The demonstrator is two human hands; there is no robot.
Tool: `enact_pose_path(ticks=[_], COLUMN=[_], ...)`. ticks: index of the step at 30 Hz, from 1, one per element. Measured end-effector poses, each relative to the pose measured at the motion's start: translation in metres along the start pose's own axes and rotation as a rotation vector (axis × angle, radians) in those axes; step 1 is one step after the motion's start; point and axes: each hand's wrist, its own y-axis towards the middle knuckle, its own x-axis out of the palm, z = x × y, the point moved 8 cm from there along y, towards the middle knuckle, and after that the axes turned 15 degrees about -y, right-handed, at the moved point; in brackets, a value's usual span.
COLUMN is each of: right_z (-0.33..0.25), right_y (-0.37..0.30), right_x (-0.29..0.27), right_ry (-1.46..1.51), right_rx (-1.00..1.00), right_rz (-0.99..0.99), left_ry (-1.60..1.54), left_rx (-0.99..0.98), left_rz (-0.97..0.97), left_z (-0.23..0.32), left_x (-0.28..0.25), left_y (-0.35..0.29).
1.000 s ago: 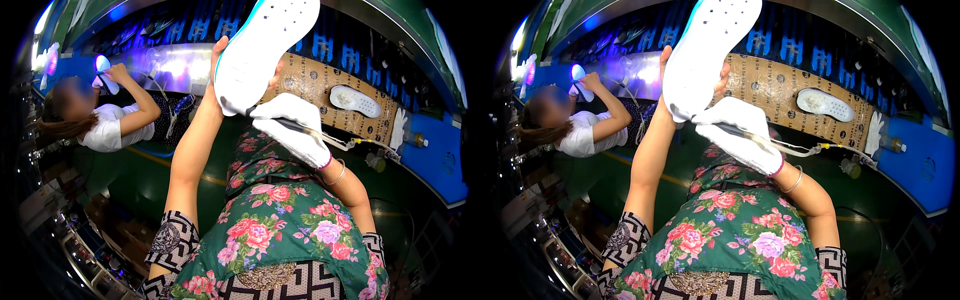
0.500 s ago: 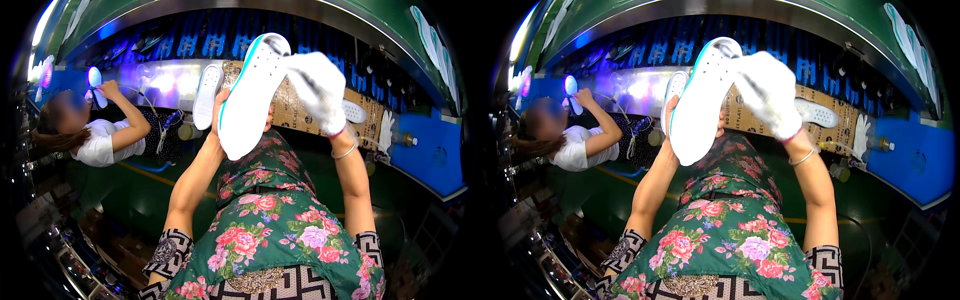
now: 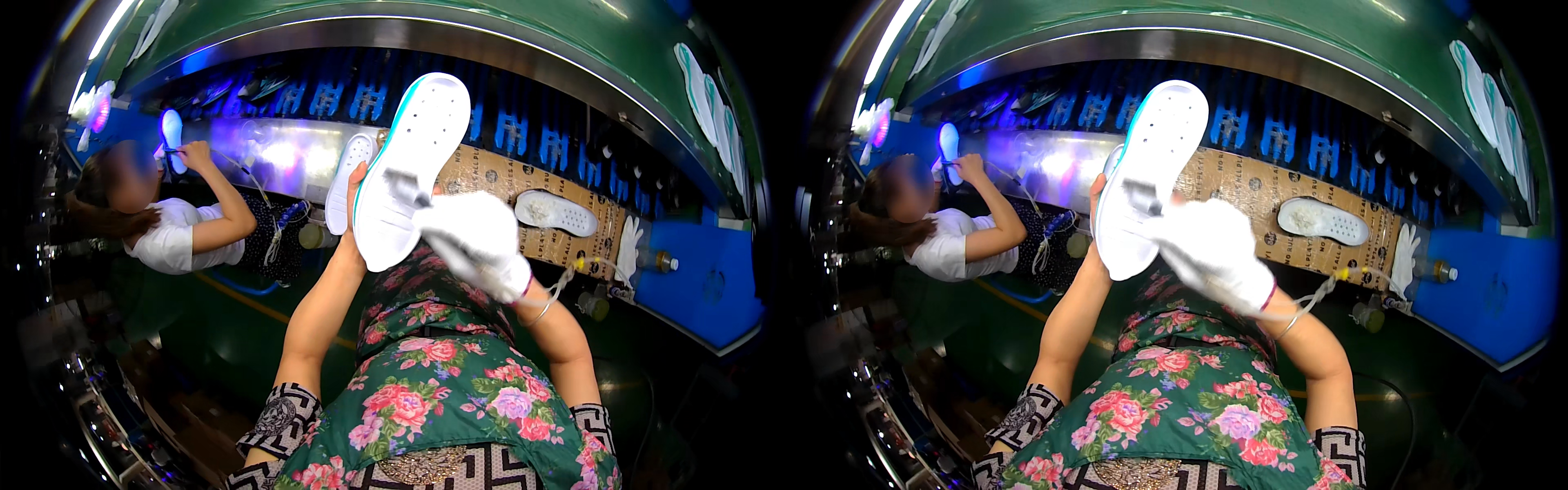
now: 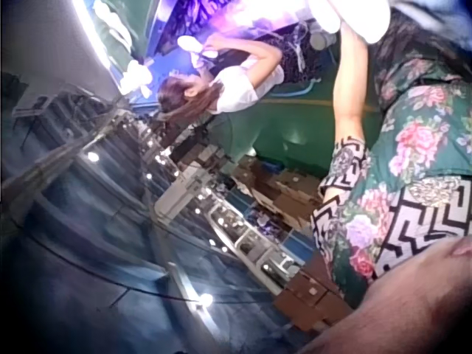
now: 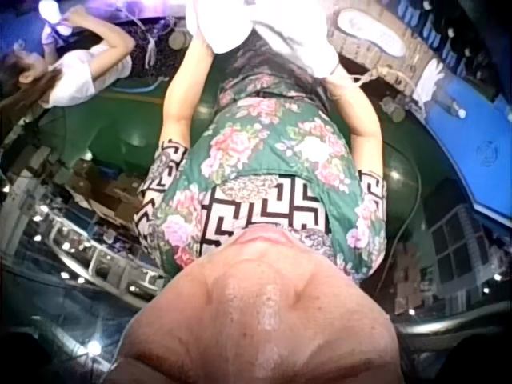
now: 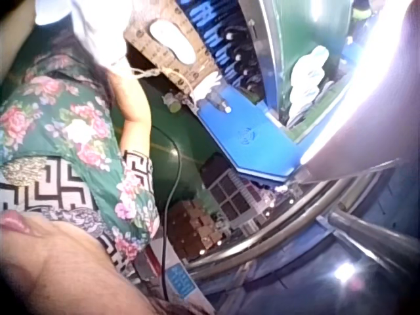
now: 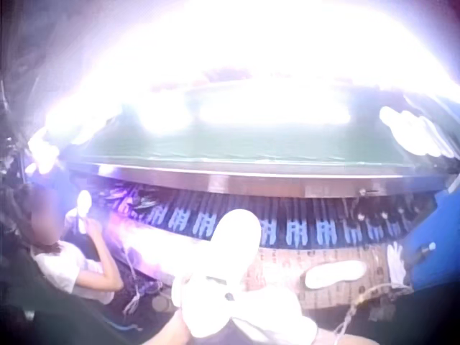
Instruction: The person applies adhesive to the inner surface of shoe soles using a brush and then places the soles onto a conveyor belt.
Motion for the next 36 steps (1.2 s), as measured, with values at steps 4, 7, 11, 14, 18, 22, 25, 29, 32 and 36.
enact_pose_path(ticks=[4, 7, 11, 14, 18, 22, 25, 29, 32, 36], right_z=[-0.023, 0.0, -0.01, -0.01, 0.032, 0.071, 0.084, 0.088, 0.085, 0.077], right_y=[-0.029, -0.031, -0.023, -0.037, -0.04, -0.076, -0.105, -0.114, -0.108, -0.099], right_x=[0.028, 0.033, 0.047, 0.053, 0.048, 0.056, 0.066, 0.087, 0.103, 0.133], right_ry=[0.732, 0.772, 0.761, 1.142, 1.222, 1.256, 1.214, 1.223, 1.195, 1.136], right_rx=[0.297, 0.666, 0.545, 0.789, 0.966, 1.054, 1.296, 1.374, 1.344, 1.391], right_rz=[-0.298, -0.277, -0.49, -0.473, -0.136, 0.048, 0.231, 0.35, 0.274, 0.242], left_ry=[-0.052, -0.058, -0.102, -0.126, -0.03, 0.0, 0.064, 0.21, 0.272, 0.09], left_rx=[-0.163, -0.141, -0.128, -0.109, 0.031, 0.105, 0.126, 0.144, 0.147, 0.232], left_rz=[-0.136, -0.137, -0.274, -0.392, -0.328, -0.548, -0.648, -0.803, -0.928, -0.802], left_z=[0.002, 0.014, 0.023, 0.036, 0.075, 0.112, 0.154, 0.22, 0.285, 0.401], left_x=[0.007, 0.013, 0.026, 0.035, 0.03, 0.056, 0.077, 0.122, 0.172, 0.177], left_y=[0.0, -0.003, 0.0, -0.01, -0.034, -0.073, -0.089, -0.088, -0.066, 0.012])
